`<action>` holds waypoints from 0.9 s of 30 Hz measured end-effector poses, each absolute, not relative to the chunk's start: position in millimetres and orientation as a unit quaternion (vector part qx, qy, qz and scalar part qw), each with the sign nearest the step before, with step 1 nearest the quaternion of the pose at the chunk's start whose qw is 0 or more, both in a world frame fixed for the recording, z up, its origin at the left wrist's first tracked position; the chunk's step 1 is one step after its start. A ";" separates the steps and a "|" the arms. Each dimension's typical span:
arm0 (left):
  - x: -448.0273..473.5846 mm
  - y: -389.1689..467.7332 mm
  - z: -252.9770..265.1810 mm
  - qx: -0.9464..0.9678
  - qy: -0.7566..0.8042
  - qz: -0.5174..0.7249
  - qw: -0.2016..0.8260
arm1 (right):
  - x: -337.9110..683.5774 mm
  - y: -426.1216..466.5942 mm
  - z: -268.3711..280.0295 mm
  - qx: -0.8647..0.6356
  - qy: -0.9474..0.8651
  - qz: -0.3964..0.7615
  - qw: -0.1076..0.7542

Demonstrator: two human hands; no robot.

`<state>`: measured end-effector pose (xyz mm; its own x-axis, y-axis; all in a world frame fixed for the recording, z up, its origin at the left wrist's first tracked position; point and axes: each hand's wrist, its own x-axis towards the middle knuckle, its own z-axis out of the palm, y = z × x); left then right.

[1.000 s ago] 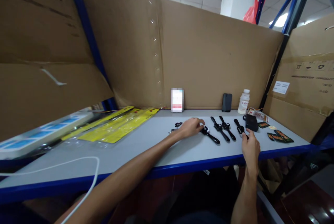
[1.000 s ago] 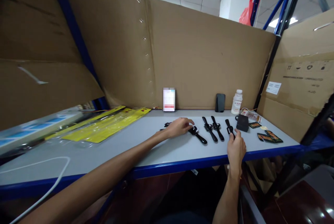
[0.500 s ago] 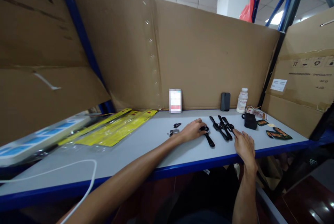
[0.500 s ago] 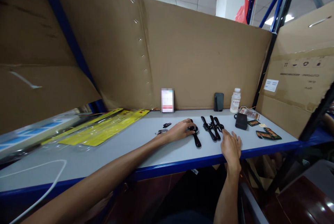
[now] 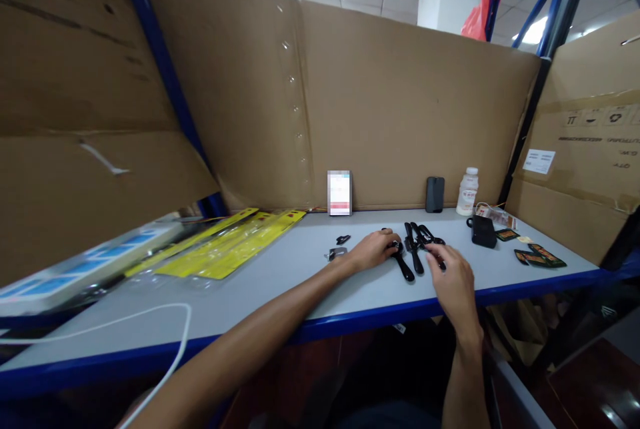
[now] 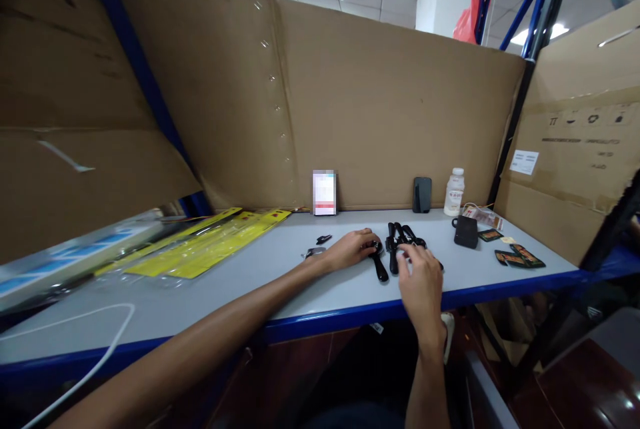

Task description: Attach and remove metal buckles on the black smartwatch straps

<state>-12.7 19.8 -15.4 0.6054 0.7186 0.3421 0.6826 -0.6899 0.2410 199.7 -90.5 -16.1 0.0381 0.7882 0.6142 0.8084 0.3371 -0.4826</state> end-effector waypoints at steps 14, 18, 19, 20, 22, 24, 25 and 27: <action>-20.4 15.2 -4.0 0.905 0.388 0.171 -0.001 | 164.9 -82.9 -19.0 -0.582 -0.764 0.025 0.280; -16.2 17.4 -10.1 0.899 0.378 0.211 0.057 | 162.0 -77.3 -21.2 -0.569 -0.772 0.024 0.284; -15.3 18.1 -11.0 0.897 0.382 0.216 0.058 | 161.7 -76.0 -21.8 -0.565 -0.774 0.024 0.286; -14.7 18.7 -11.6 0.894 0.387 0.219 0.051 | 161.7 -74.8 -22.2 -0.562 -0.776 0.025 0.287; -14.4 19.9 -11.8 0.892 0.396 0.217 0.028 | 162.6 -73.1 -22.7 -0.558 -0.778 0.030 0.286; -15.2 21.0 -11.4 0.891 0.404 0.207 0.000 | 164.1 -72.4 -22.6 -0.558 -0.778 0.037 0.284; -15.8 21.5 -11.2 0.891 0.406 0.203 -0.010 | 164.8 -72.3 -22.3 -0.558 -0.779 0.042 0.284; -17.2 22.7 -11.3 0.891 0.406 0.202 -0.014 | 165.4 -72.5 -21.6 -0.556 -0.779 0.054 0.285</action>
